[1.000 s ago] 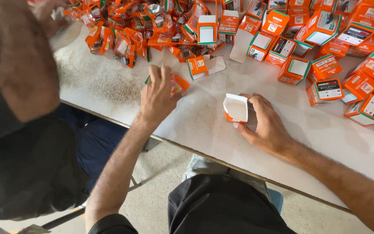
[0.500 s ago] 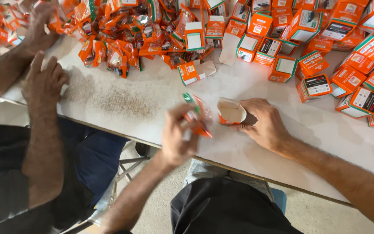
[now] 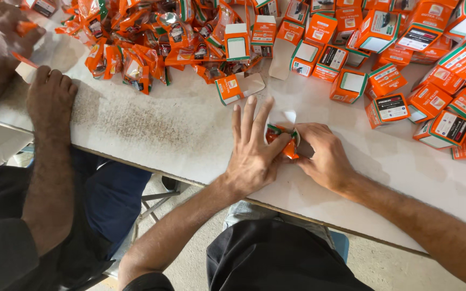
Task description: The person picks up plastic-wrapped items from a pile on the table, places them into small orange cardboard boxes, folds the box flaps closed, and tosses the finished boxes onto a growing pile of packed boxes on the table.
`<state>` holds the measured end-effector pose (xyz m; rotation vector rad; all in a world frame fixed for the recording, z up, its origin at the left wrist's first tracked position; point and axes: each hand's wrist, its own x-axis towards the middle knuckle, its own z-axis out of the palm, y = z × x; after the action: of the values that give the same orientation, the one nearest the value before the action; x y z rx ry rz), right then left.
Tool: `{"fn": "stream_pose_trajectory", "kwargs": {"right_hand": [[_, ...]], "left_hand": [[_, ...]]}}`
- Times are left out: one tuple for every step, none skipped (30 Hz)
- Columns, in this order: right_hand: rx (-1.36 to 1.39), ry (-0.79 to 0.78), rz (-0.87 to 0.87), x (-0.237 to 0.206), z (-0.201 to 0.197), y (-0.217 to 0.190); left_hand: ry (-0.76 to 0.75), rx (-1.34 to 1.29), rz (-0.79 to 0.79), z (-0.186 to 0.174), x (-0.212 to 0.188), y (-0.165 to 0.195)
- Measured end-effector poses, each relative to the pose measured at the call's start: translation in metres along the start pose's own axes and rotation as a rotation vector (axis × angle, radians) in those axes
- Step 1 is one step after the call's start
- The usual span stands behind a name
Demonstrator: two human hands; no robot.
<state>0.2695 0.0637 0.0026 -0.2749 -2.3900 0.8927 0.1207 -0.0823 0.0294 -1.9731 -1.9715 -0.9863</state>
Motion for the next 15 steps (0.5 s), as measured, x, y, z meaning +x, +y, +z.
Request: {"fn": "stream_pose_trajectory", "kwargs": {"right_hand": [[0.003,-0.002,0.020,0.000,0.000,-0.002],[0.004,-0.003,0.042,0.000,-0.001,-0.005],[0.006,0.003,0.022,0.001,-0.002,-0.006],[0.007,0.008,0.001,0.002,-0.003,-0.008],[0.009,0.011,-0.021,0.002,-0.003,-0.009],[0.001,0.013,-0.023,0.002,-0.004,-0.009],[-0.009,0.013,-0.028,0.002,-0.004,-0.010],[-0.019,0.016,-0.031,0.002,-0.004,-0.010],[0.012,0.027,0.005,0.002,-0.004,-0.010],[0.046,0.037,0.047,0.000,-0.003,-0.010],[0.082,0.041,0.089,-0.003,-0.003,-0.011],[0.089,0.046,0.100,-0.004,-0.001,-0.011],[0.095,0.051,0.103,-0.004,0.001,-0.010],[0.102,0.054,0.106,-0.004,0.001,-0.010],[0.030,0.040,0.027,-0.005,0.002,-0.010]], "left_hand": [[0.007,-0.022,-0.031,0.001,0.004,0.001],[0.001,-0.014,-0.049,0.003,0.006,0.003],[-0.003,-0.004,-0.064,0.003,0.009,0.004],[-0.006,0.005,-0.080,0.005,0.011,0.005],[0.050,-0.056,-0.115,0.006,0.012,0.007],[0.109,-0.117,-0.151,0.008,0.013,0.008],[0.170,-0.179,-0.186,0.010,0.013,0.008],[0.100,-0.259,-0.403,0.012,0.013,0.008],[0.016,-0.341,-0.616,0.014,0.013,0.007],[-0.080,-0.422,-0.832,0.016,0.013,0.005],[-0.047,-0.507,-0.786,0.017,0.013,0.003],[-0.008,-0.590,-0.737,0.019,0.014,0.001],[0.038,-0.671,-0.684,0.019,0.015,-0.002],[0.040,-0.655,-0.681,0.019,0.015,-0.003],[0.042,-0.640,-0.682,0.017,0.016,-0.004]]}}
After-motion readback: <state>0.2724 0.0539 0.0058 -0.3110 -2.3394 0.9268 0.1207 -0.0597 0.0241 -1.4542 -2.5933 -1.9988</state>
